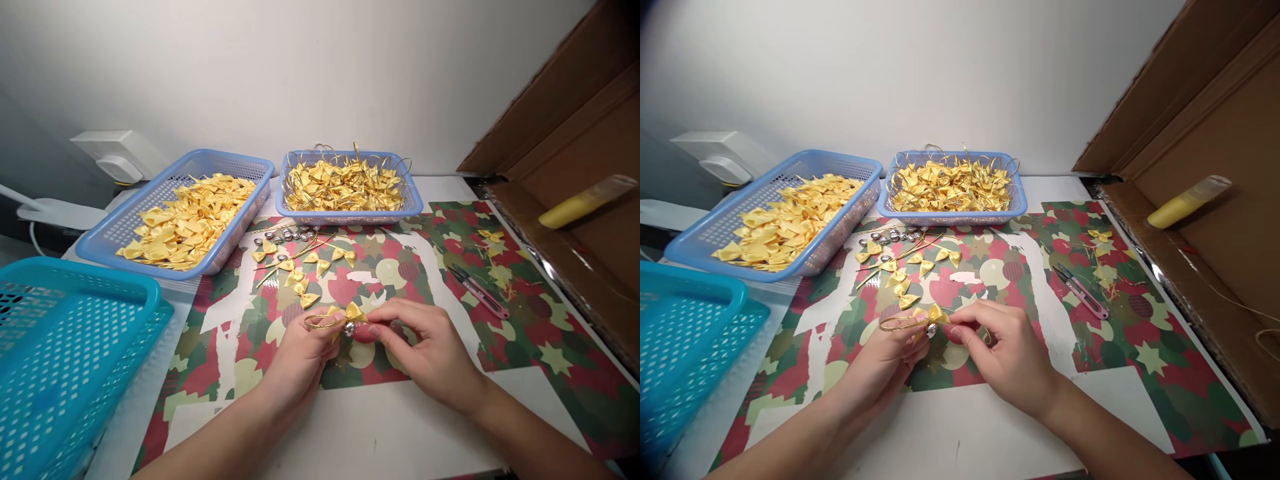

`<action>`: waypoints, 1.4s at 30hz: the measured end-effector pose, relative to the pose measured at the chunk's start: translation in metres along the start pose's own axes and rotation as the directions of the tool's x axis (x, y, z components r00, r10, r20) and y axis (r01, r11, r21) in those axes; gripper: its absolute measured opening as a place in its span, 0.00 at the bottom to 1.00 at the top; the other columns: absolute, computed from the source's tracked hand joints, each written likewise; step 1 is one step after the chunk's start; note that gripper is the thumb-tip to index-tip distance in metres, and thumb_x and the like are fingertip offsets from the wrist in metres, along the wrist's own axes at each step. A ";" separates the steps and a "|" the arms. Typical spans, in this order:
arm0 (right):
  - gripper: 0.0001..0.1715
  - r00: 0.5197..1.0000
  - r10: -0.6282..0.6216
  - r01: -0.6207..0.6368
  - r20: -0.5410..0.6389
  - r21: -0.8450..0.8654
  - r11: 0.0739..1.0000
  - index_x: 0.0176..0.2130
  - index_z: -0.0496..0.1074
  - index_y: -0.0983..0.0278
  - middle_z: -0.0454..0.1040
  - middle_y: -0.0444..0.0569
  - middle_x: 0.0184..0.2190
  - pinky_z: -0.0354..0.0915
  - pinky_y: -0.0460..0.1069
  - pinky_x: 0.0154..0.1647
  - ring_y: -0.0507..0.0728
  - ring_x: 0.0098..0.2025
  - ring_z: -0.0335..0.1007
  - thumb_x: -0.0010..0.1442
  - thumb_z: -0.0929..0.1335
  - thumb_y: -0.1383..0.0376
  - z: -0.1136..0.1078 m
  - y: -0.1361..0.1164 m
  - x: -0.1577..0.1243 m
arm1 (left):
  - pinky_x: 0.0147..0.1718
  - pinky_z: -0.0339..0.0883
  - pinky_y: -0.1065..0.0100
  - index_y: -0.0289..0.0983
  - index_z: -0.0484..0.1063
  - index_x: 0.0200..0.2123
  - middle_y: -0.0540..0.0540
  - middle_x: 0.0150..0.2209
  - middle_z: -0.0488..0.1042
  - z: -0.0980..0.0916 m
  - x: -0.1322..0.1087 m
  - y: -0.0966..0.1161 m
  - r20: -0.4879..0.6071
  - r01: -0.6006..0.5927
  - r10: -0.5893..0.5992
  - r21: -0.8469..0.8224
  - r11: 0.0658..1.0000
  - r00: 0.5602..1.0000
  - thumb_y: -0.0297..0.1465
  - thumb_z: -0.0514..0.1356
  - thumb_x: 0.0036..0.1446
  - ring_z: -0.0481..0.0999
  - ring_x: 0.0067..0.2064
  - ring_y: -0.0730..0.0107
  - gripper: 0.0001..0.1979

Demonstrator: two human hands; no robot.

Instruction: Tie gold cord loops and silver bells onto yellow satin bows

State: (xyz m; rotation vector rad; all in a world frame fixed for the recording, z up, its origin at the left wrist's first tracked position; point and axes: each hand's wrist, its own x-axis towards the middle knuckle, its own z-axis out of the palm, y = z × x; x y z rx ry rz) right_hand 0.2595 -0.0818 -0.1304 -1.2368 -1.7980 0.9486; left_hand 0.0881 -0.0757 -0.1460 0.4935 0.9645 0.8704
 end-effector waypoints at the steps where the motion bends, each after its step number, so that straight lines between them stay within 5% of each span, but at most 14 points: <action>1: 0.05 1.000 0.025 -0.025 -0.006 0.007 1.000 0.34 0.74 0.62 0.77 0.45 0.28 0.71 0.46 0.30 0.53 0.31 0.74 0.61 0.67 0.69 0.000 0.000 -0.001 | 0.20 0.40 0.71 0.37 0.53 0.18 0.58 0.18 0.48 0.000 0.000 0.000 -0.001 -0.004 0.004 -0.003 1.000 1.000 0.35 0.68 0.45 0.42 0.21 0.80 0.23; 6: 0.05 0.997 -0.017 0.014 -0.072 -0.035 0.999 0.34 0.68 0.61 0.74 0.42 0.25 0.66 0.43 0.21 0.51 0.26 0.71 0.58 0.68 0.71 0.001 -0.002 -0.005 | 0.21 0.41 0.72 0.37 0.57 0.19 0.58 0.19 0.49 0.000 -0.001 0.001 -0.051 -0.010 0.012 0.043 0.999 0.999 0.37 0.68 0.46 0.43 0.22 0.80 0.21; 12: 0.06 0.992 -0.116 0.109 -0.053 -0.113 0.988 0.35 0.73 0.62 0.76 0.43 0.26 0.67 0.45 0.26 0.51 0.27 0.71 0.58 0.68 0.73 0.004 -0.002 -0.003 | 0.23 0.46 0.73 0.35 0.67 0.24 0.56 0.20 0.56 -0.005 -0.002 -0.003 -0.096 -0.002 0.017 0.155 0.988 0.995 0.41 0.67 0.49 0.50 0.23 0.79 0.17; 26: 0.10 0.984 -0.144 0.162 0.103 -0.196 0.967 0.33 0.62 0.62 0.70 0.42 0.25 0.61 0.44 0.26 0.50 0.26 0.66 0.64 0.59 0.74 0.000 0.002 0.000 | 0.21 0.37 0.71 0.37 0.58 0.19 0.58 0.19 0.44 -0.001 0.001 0.003 0.056 0.077 -0.081 0.063 0.995 0.995 0.39 0.68 0.47 0.39 0.22 0.79 0.22; 42: 0.10 0.981 -0.141 0.162 0.134 -0.159 0.974 0.33 0.62 0.62 0.67 0.41 0.25 0.56 0.42 0.24 0.48 0.25 0.61 0.63 0.59 0.75 -0.005 0.004 0.002 | 0.20 0.37 0.71 0.37 0.56 0.19 0.59 0.19 0.44 -0.004 0.000 0.001 0.112 0.092 -0.096 0.036 0.995 0.989 0.35 0.66 0.49 0.39 0.22 0.80 0.20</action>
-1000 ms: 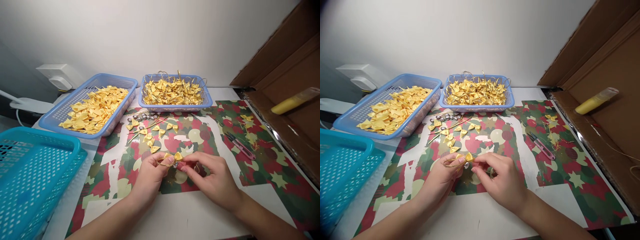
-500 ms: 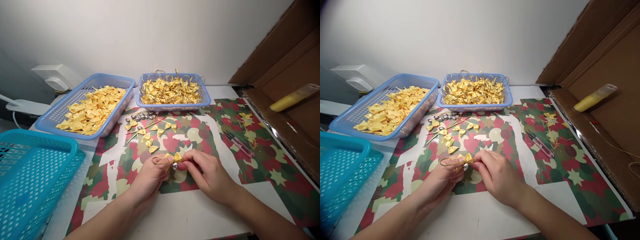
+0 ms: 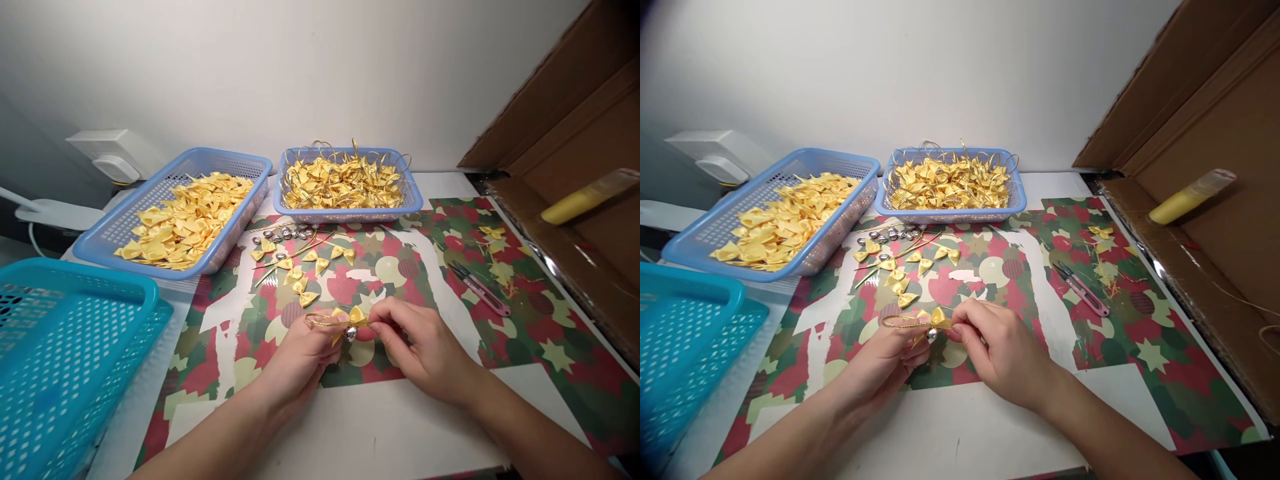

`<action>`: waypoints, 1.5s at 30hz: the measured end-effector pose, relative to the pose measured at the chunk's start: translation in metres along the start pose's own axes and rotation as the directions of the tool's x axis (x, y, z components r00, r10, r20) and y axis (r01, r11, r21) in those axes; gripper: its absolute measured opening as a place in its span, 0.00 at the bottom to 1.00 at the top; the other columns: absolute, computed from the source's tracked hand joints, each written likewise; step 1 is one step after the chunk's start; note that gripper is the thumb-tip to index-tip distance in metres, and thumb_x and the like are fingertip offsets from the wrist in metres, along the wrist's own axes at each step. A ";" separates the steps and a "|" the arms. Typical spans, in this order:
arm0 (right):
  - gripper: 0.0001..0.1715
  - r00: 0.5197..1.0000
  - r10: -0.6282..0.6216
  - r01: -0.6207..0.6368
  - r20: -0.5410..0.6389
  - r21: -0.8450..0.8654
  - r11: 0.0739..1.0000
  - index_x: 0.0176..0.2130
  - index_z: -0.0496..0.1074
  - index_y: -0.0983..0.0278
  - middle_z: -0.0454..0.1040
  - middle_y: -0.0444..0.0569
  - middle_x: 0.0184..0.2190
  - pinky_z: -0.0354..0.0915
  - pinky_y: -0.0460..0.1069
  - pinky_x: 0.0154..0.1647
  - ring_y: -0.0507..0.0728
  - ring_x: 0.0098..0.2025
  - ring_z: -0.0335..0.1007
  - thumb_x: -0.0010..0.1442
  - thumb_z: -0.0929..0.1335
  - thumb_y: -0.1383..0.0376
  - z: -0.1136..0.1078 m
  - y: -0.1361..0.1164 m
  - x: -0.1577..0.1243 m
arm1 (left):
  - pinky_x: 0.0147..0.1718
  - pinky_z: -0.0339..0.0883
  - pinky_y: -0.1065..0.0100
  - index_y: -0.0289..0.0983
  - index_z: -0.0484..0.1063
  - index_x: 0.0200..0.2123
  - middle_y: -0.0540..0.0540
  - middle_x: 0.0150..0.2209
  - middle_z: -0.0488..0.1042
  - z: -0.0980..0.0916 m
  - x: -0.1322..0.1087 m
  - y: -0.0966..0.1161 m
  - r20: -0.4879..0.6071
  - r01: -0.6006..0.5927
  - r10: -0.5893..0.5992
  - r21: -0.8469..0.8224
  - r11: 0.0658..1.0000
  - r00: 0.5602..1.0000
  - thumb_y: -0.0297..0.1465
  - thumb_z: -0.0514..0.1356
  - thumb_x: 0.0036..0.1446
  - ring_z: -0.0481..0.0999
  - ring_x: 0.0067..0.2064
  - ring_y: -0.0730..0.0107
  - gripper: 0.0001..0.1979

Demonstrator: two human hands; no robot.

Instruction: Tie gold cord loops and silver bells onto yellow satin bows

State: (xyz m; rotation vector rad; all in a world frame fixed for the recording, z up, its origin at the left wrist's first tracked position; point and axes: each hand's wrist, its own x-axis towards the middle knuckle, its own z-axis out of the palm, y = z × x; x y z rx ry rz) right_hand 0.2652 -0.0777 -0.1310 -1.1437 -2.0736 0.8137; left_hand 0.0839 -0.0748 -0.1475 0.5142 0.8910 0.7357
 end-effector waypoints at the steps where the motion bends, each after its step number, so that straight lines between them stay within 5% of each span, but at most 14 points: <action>1: 0.10 1.000 -0.006 0.006 -0.005 -0.005 1.000 0.33 0.62 0.62 0.67 0.42 0.25 0.57 0.42 0.24 0.48 0.25 0.61 0.63 0.59 0.75 -0.001 0.000 0.000 | 0.20 0.37 0.71 0.37 0.56 0.19 0.59 0.19 0.44 0.000 0.000 0.000 0.000 -0.003 0.003 0.003 1.000 1.000 0.35 0.66 0.48 0.39 0.22 0.80 0.20; 10: 0.10 0.996 -0.088 0.086 -0.019 -0.086 0.993 0.34 0.65 0.64 0.70 0.44 0.27 0.60 0.44 0.29 0.49 0.28 0.63 0.62 0.60 0.76 -0.004 -0.001 -0.002 | 0.21 0.38 0.70 0.37 0.57 0.18 0.58 0.19 0.47 0.003 -0.001 0.000 -0.094 -0.036 0.043 0.076 0.996 0.995 0.41 0.68 0.46 0.41 0.22 0.80 0.24; 21: 0.11 0.983 -0.178 0.166 -0.039 -0.215 0.962 0.35 0.66 0.64 0.69 0.44 0.25 0.58 0.45 0.28 0.51 0.27 0.60 0.62 0.61 0.77 -0.003 -0.002 -0.002 | 0.20 0.48 0.75 0.34 0.70 0.21 0.57 0.17 0.59 0.003 -0.003 -0.006 -0.278 -0.090 0.137 0.174 0.981 0.951 0.41 0.70 0.44 0.53 0.20 0.82 0.18; 34: 0.08 0.984 0.156 -0.144 -0.087 0.129 0.981 0.31 0.63 0.62 0.65 0.40 0.22 0.53 0.44 0.22 0.48 0.22 0.55 0.63 0.62 0.71 0.021 0.001 -0.006 | 0.20 0.59 0.79 0.35 0.76 0.23 0.55 0.17 0.66 0.001 -0.001 -0.013 -0.285 -0.231 0.233 0.040 0.972 0.930 0.33 0.71 0.42 0.62 0.20 0.82 0.09; 45: 0.10 0.942 0.335 -0.302 -0.030 0.361 0.882 0.32 0.63 0.62 0.61 0.41 0.23 0.52 0.45 0.22 0.49 0.24 0.55 0.66 0.61 0.64 0.034 0.002 -0.009 | 0.25 0.64 0.76 0.35 0.75 0.23 0.50 0.24 0.74 0.002 0.002 -0.011 -0.272 -0.257 0.290 0.149 0.955 0.918 0.33 0.69 0.44 0.69 0.25 0.77 0.08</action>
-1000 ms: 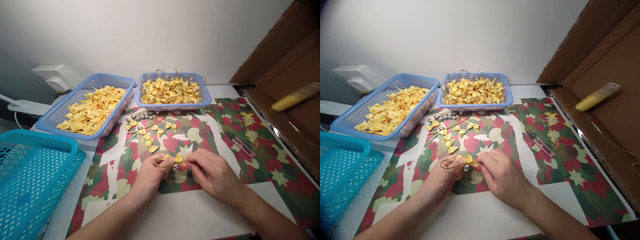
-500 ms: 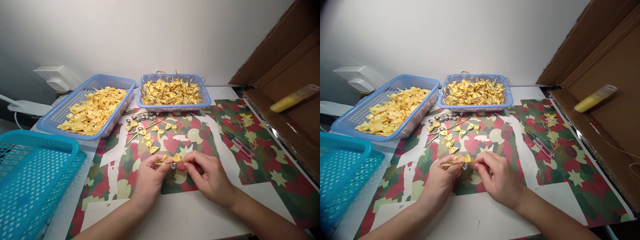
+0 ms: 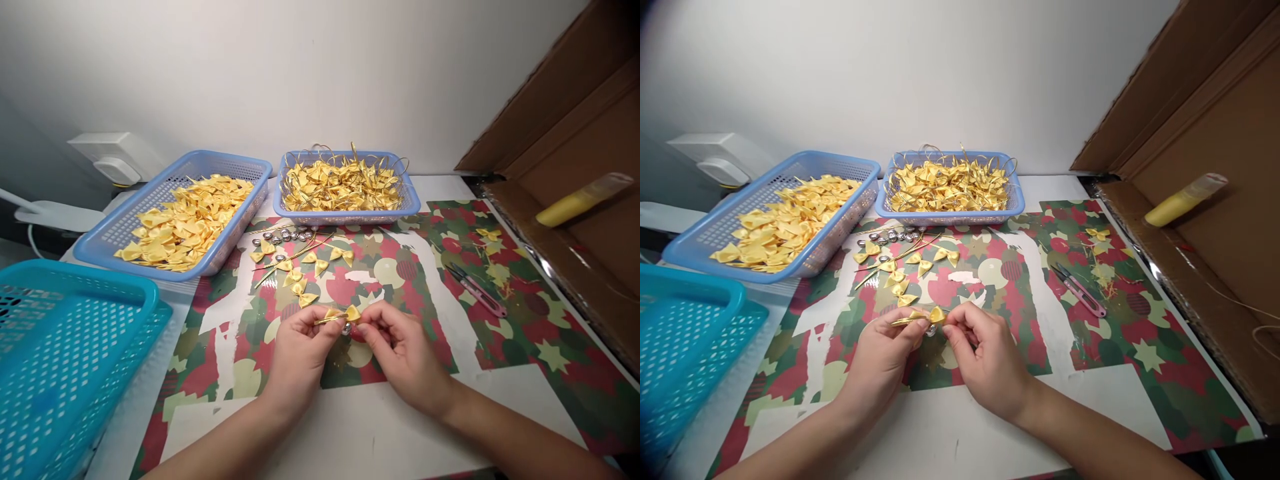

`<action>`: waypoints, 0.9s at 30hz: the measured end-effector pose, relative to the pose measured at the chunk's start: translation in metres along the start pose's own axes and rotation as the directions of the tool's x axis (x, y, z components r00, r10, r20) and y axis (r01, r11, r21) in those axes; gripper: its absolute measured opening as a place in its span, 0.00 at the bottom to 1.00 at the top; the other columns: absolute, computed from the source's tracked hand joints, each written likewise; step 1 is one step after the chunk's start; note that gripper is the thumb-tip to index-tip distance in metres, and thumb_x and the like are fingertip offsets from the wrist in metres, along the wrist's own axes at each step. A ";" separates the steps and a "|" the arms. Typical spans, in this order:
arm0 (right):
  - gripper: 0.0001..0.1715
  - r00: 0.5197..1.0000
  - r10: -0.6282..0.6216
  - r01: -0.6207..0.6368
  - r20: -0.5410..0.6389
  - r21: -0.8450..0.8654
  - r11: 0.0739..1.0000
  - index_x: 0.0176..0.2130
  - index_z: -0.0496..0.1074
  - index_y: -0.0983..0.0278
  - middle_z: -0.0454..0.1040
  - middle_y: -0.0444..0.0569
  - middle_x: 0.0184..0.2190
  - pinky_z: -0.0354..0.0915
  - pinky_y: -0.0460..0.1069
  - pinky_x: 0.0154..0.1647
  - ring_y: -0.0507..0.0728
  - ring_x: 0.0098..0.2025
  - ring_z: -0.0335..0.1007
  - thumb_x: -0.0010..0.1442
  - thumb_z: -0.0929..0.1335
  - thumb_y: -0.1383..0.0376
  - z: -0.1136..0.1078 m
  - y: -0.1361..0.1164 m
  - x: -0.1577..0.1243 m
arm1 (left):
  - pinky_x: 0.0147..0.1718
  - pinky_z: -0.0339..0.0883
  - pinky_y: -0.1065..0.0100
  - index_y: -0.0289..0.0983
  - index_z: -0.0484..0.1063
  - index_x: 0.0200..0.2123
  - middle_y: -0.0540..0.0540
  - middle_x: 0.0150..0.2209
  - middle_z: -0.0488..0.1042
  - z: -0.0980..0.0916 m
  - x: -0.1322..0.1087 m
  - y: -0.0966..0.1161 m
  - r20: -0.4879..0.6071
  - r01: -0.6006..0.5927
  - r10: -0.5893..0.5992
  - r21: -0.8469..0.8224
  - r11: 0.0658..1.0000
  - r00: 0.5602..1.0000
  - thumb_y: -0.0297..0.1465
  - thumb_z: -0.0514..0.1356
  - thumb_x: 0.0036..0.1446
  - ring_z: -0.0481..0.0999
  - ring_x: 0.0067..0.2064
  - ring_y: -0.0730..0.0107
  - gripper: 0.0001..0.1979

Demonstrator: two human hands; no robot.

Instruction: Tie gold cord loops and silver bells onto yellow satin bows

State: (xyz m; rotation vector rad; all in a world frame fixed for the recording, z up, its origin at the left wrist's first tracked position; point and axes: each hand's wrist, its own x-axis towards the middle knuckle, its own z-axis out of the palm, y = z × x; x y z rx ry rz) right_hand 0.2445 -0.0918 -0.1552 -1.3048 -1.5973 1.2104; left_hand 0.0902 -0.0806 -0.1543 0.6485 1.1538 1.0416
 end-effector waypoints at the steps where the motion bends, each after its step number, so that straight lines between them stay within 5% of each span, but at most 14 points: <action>1: 0.10 1.000 0.013 -0.013 -0.002 0.013 1.000 0.32 0.63 0.62 0.61 0.41 0.23 0.52 0.45 0.22 0.49 0.24 0.55 0.66 0.61 0.63 0.001 0.000 0.000 | 0.25 0.64 0.76 0.34 0.75 0.24 0.50 0.23 0.74 0.000 0.000 0.001 -0.001 0.007 -0.007 0.011 1.000 1.000 0.33 0.69 0.44 0.68 0.25 0.77 0.09; 17: 0.12 0.996 0.081 -0.084 0.023 0.128 0.988 0.33 0.64 0.63 0.62 0.41 0.25 0.56 0.44 0.24 0.50 0.26 0.57 0.66 0.61 0.60 0.005 0.005 0.003 | 0.26 0.61 0.75 0.34 0.74 0.25 0.51 0.23 0.72 -0.002 0.006 0.001 -0.019 0.059 -0.057 0.102 0.993 0.998 0.37 0.69 0.44 0.66 0.26 0.77 0.13; 27: 0.09 0.957 -0.288 0.267 -0.037 -0.274 0.924 0.34 0.66 0.62 0.69 0.48 0.33 0.63 0.49 0.36 0.55 0.36 0.65 0.64 0.61 0.72 -0.001 0.003 0.009 | 0.26 0.62 0.73 0.35 0.73 0.24 0.48 0.25 0.74 -0.003 0.003 0.003 -0.014 0.023 -0.021 0.155 0.988 1.000 0.38 0.69 0.43 0.68 0.27 0.73 0.12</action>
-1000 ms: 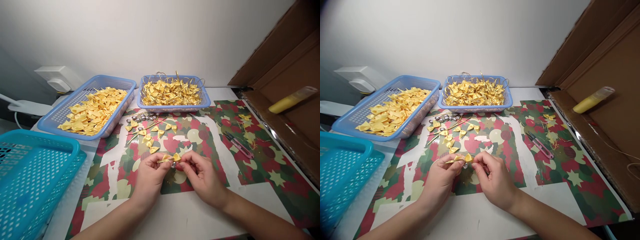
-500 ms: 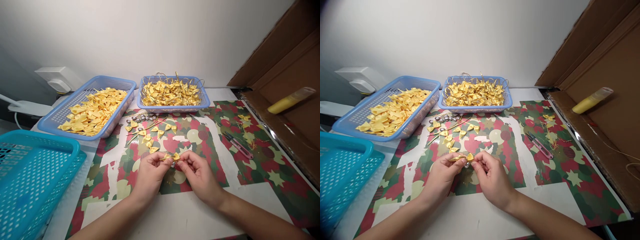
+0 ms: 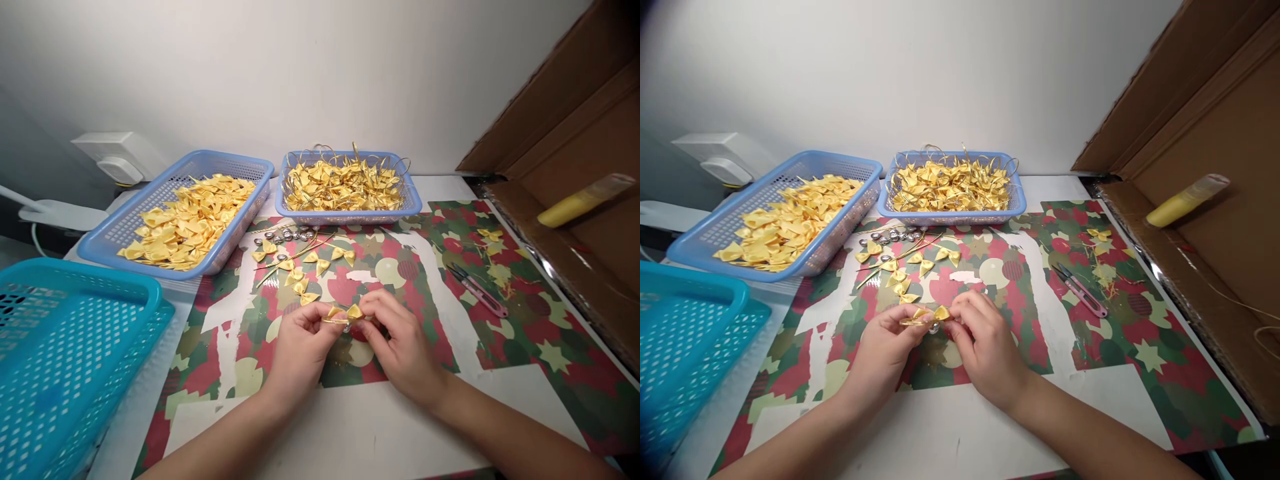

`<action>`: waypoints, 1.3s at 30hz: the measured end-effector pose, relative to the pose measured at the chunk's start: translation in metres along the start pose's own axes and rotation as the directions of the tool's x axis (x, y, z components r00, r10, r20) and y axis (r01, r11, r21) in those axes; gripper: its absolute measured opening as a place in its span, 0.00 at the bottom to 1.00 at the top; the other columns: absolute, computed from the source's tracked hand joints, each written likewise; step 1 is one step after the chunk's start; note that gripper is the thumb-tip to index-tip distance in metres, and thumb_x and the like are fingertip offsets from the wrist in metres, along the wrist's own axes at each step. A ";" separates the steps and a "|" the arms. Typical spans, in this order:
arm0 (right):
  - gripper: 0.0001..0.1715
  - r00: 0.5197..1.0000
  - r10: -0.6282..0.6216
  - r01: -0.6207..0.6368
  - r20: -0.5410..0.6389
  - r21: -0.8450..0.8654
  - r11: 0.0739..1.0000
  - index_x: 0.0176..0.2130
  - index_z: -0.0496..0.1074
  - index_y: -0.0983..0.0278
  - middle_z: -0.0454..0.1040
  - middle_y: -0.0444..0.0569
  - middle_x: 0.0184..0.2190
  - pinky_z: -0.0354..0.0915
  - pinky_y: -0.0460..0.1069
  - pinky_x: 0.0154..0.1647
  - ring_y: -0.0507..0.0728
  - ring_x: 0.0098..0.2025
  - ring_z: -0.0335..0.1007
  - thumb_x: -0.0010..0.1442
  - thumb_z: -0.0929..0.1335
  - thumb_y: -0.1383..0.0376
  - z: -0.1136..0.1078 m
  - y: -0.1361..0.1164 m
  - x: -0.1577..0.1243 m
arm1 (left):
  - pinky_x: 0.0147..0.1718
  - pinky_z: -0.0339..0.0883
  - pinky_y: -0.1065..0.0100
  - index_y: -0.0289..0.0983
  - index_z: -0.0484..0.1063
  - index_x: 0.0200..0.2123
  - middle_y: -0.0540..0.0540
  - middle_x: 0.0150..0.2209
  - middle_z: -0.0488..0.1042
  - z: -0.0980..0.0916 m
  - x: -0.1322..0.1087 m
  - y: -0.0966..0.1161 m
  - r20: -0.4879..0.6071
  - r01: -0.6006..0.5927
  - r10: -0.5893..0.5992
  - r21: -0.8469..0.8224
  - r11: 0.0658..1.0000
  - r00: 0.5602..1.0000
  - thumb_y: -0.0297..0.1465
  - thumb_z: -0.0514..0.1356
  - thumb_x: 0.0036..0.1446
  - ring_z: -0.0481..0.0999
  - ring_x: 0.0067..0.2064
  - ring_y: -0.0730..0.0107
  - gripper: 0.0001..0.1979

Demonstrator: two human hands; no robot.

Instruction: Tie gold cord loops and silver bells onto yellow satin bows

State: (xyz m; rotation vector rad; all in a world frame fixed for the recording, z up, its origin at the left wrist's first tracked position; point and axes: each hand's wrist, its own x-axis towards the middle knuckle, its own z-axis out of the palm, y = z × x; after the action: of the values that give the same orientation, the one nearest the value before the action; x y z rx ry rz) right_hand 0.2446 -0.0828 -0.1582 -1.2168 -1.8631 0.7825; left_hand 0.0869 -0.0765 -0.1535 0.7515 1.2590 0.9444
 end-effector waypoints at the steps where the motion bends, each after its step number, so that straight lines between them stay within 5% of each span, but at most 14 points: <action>1: 0.09 1.000 -0.015 0.015 0.004 -0.011 1.000 0.34 0.66 0.62 0.69 0.48 0.33 0.63 0.49 0.36 0.55 0.36 0.65 0.64 0.60 0.73 0.001 0.002 0.000 | 0.25 0.60 0.73 0.35 0.73 0.23 0.48 0.25 0.73 -0.001 0.000 -0.001 -0.002 -0.023 0.023 0.042 0.999 1.000 0.38 0.68 0.44 0.67 0.26 0.73 0.13; 10: 0.12 0.998 -0.009 0.009 0.057 -0.007 1.000 0.32 0.66 0.63 0.71 0.46 0.31 0.62 0.49 0.35 0.54 0.35 0.64 0.61 0.60 0.76 0.005 0.009 0.002 | 0.21 0.50 0.72 0.36 0.73 0.23 0.50 0.22 0.68 -0.004 0.002 -0.006 0.016 -0.207 0.221 0.422 0.883 0.975 0.36 0.64 0.51 0.55 0.22 0.77 0.10; 17: 0.12 0.998 0.017 -0.017 0.052 0.001 1.000 0.31 0.67 0.62 0.71 0.46 0.30 0.63 0.49 0.34 0.54 0.34 0.64 0.61 0.60 0.75 0.005 0.010 0.002 | 0.20 0.46 0.72 0.36 0.72 0.21 0.54 0.17 0.58 -0.002 0.001 -0.004 0.014 -0.200 0.211 0.382 0.902 0.977 0.33 0.64 0.49 0.51 0.21 0.77 0.09; 39: 0.11 0.995 0.081 -0.081 0.066 0.006 0.997 0.29 0.67 0.63 0.70 0.45 0.27 0.61 0.48 0.32 0.54 0.33 0.63 0.60 0.63 0.75 0.005 0.013 0.002 | 0.21 0.47 0.72 0.36 0.70 0.21 0.55 0.17 0.56 0.001 0.002 -0.004 0.021 -0.195 0.209 0.454 0.869 0.978 0.36 0.61 0.51 0.51 0.21 0.77 0.11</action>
State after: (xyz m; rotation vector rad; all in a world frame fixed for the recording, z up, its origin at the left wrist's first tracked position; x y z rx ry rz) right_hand 0.2456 -0.0768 -0.1706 -1.2815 -1.8709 0.8840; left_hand 0.0885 -0.0764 -0.1575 1.2626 1.4692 0.8342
